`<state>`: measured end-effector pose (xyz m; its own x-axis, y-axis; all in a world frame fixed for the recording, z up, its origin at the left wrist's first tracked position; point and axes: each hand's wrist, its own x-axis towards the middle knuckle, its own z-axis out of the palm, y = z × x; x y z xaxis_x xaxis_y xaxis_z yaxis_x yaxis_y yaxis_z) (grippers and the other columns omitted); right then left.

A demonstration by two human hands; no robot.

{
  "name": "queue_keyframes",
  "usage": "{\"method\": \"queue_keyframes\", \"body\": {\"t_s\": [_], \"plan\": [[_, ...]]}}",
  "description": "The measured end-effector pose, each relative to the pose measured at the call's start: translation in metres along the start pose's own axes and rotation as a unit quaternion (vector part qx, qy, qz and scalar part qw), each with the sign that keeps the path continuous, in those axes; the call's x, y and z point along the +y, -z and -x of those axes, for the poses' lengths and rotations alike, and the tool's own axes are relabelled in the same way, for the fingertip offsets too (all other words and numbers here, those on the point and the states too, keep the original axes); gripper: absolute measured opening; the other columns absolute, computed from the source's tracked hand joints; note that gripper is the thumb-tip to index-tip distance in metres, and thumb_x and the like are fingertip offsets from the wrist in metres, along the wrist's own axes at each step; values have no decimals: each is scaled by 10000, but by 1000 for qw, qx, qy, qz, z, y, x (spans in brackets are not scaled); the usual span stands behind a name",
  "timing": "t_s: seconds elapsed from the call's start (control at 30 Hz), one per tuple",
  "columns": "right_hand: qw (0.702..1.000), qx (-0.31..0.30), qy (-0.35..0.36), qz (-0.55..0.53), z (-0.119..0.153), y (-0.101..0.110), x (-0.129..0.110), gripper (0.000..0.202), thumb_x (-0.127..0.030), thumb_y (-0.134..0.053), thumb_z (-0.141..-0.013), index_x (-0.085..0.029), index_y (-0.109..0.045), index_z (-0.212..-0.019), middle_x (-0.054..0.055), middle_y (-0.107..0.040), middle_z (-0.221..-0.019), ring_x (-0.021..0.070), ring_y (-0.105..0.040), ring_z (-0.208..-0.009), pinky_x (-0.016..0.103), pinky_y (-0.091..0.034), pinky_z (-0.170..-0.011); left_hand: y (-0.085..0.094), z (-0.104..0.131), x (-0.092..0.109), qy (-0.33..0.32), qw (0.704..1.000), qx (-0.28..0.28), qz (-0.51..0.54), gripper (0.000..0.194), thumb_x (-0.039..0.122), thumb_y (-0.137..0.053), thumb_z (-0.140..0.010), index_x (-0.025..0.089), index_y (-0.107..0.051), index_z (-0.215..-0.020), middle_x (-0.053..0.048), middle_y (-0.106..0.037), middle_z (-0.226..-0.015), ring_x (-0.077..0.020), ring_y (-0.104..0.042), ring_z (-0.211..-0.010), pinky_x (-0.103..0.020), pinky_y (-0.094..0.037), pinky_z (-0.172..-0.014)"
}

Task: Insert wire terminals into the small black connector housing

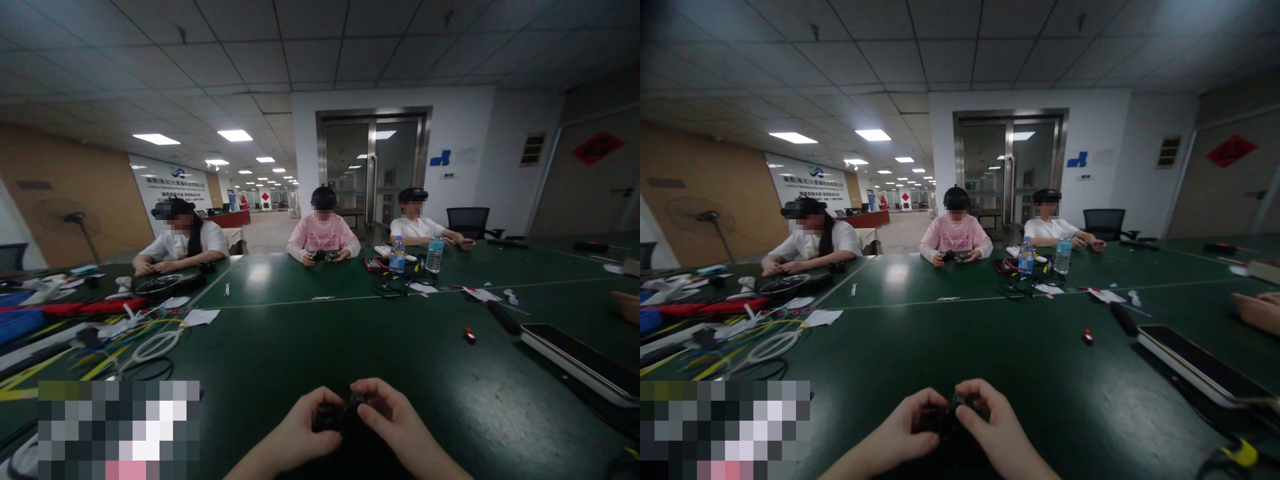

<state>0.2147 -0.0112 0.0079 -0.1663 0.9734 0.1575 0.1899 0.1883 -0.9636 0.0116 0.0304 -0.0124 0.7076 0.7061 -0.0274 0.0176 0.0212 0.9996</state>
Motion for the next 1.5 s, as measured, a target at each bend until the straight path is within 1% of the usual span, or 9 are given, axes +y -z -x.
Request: {"method": "queue_keyframes", "body": {"t_s": [0.1, 0.23, 0.33, 0.47, 0.67, 0.93, 1.17, 1.33, 1.5], "plan": [[996, 31, -17, -87, -3, 2, 3, 338, -468, -663, -727, -199, -610, -924, 47, -650, -899, 230, -604, -885, 364, -454, -812, 0, 1, 1, 3, 1000, 8, 0, 384, 142, -691, -659, 163, -524, -1004, -17, -600, -852, -134, -566, -722, -237, -382, -617], [973, 109, -72, -191, -2, 2, 2, 410, -468, -727, -660, -209, -623, -961, 48, -658, -926, 246, -597, -947, 355, -441, -827, -3, 2, 7, 20, 1000, 3, 3, 373, 141, -664, -676, 161, -519, -1018, -27, -610, -880, -136, -572, -736, -243, -378, -628], [958, 138, -94, -232, -2, 2, -1, 432, -463, -741, -633, -205, -653, -968, 53, -669, -906, 243, -597, -905, 344, -442, -784, -5, 3, 13, 23, 1000, 10, 2, 380, 125, -666, -650, 153, -516, -999, -19, -614, -854, -141, -570, -746, -250, -373, -647], [955, 137, -92, -248, -2, 2, -1, 376, -442, -740, -639, -206, -681, -926, 40, -671, -851, 217, -589, -836, 326, -442, -750, -6, 4, 18, 28, 999, 14, -2, 375, 121, -663, -644, 153, -519, -988, -12, -609, -842, -142, -565, -749, -248, -367, -647], [954, 135, -87, -253, -2, 0, 2, 338, -412, -727, -666, -203, -681, -928, 38, -667, -852, 203, -591, -813, 311, -448, -733, -4, 4, 15, 18, 1000, 9, -8, 369, 158, -678, -665, 158, -529, -1002, -23, -616, -875, -153, -576, -787, -259, -384, -673], [948, 145, -91, -266, -2, -2, -4, 357, -421, -772, -597, -196, -693, -863, 31, -662, -788, 192, -583, -762, 300, -444, -701, -3, 2, 9, 9, 1000, 5, 9, 400, 191, -695, -661, 148, -528, -1022, -44, -626, -894, -154, -579, -763, -255, -373, -648], [950, 137, -98, -263, -1, 0, -2, 362, -423, -752, -630, -193, -688, -902, 37, -664, -820, 199, -588, -790, 307, -447, -716, -5, 3, 13, 15, 1000, 11, -4, 365, 120, -662, -661, 162, -531, -999, -20, -625, -873, -152, -578, -785, -248, -386, -661], [944, 145, -103, -278, -2, -1, 0, 375, -422, -774, -602, -189, -690, -884, 33, -664, -791, 191, -587, -759, 306, -446, -699, -3, 1, 8, -1, 1000, 10, 0, 363, 102, -660, -667, 160, -535, -1002, -19, -623, -879, -147, -577, -789, -248, -394, -678], [943, 139, -108, -283, -2, -1, 2, 359, -413, -763, -627, -196, -685, -902, 30, -670, -813, 188, -588, -782, 302, -446, -719, 0, 2, 6, 11, 1000, 4, 5, 363, 102, -650, -692, 162, -533, -1030, -28, -625, -905, -153, -585, -813, -251, -401, -689]]}}
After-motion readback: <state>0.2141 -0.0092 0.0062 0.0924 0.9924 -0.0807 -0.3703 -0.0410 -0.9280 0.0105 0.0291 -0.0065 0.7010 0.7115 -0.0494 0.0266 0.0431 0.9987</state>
